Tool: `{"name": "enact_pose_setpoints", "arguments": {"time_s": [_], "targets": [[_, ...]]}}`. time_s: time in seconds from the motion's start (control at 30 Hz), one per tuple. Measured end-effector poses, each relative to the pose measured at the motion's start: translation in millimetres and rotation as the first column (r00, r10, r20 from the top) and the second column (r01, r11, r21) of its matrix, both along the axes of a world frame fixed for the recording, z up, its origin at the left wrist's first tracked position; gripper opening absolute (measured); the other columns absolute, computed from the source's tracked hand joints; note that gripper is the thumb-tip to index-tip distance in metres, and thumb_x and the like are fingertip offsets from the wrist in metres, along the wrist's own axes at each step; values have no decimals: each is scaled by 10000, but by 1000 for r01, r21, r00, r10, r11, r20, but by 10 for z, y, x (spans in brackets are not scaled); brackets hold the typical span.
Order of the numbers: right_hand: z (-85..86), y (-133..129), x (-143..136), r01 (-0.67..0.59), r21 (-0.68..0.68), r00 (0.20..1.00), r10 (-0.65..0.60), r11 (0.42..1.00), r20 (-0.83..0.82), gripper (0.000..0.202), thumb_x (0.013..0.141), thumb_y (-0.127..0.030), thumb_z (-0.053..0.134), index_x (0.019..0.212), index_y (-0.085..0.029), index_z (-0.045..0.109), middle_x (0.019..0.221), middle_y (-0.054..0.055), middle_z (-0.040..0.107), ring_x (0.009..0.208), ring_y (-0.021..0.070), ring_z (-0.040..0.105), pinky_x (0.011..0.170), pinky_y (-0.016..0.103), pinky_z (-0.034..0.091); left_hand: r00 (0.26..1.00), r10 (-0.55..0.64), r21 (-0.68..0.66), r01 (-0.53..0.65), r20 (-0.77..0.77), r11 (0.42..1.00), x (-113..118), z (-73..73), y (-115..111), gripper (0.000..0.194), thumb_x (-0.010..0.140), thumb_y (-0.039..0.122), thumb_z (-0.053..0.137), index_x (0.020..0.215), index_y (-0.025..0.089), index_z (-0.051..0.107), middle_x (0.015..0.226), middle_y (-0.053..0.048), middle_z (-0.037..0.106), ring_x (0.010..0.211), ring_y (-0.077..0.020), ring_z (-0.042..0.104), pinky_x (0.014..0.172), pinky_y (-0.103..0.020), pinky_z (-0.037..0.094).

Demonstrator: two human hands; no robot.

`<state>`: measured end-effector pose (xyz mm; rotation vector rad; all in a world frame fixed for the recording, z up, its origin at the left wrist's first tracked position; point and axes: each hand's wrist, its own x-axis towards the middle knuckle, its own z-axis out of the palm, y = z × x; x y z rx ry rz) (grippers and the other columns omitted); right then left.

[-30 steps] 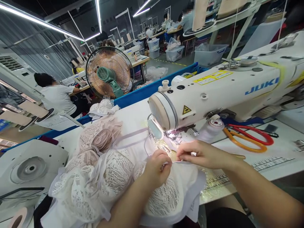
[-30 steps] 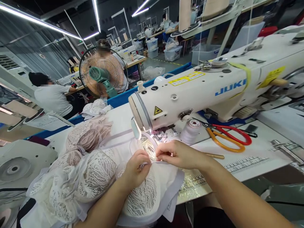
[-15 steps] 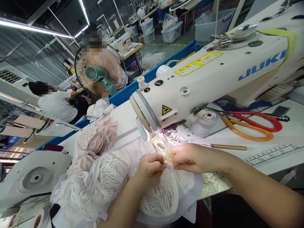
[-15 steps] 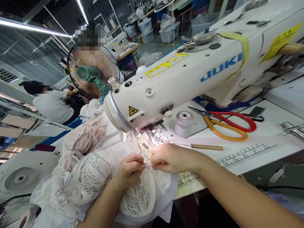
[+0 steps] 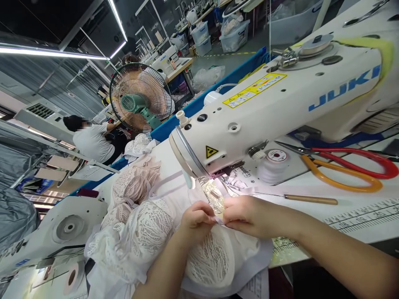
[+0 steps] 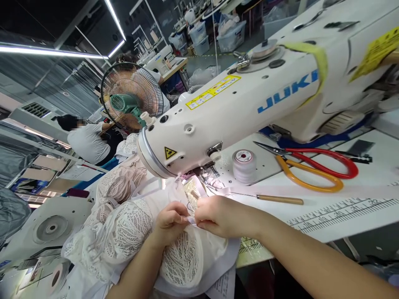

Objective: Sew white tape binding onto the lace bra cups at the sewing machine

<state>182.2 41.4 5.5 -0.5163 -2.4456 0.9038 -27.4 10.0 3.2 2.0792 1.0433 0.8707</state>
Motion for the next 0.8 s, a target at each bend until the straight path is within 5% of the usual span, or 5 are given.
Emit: {"name": "enact_pose_setpoints", "arguments": {"time_s": [0.13,0.33,0.8], "targets": [[-40,-5,-45,30,97,999,-31,995,11,237,834,-174,414,631,-154,534,640,4,465,551,83,393,493,213,258,988,45,-136,-25,147,990,-41,-110,51,225,740,250,603,582,165,466,766,-37,541,634,-100,516,551,-224,420],[-31,-4,-27,47,68,999,-47,997,-1,251,855,-186,381,634,-161,497,656,4,466,569,88,392,512,221,258,984,82,-235,-43,159,971,-36,-123,83,285,710,313,634,567,164,437,763,-34,519,612,-100,511,565,-248,440],[-12,34,-6,151,31,988,-151,988,8,192,807,-186,430,694,-177,584,634,10,498,563,106,415,514,227,253,990,27,-151,-6,139,988,-1,-63,71,252,752,288,591,568,166,470,760,-38,523,650,-109,526,605,-252,440]]}}
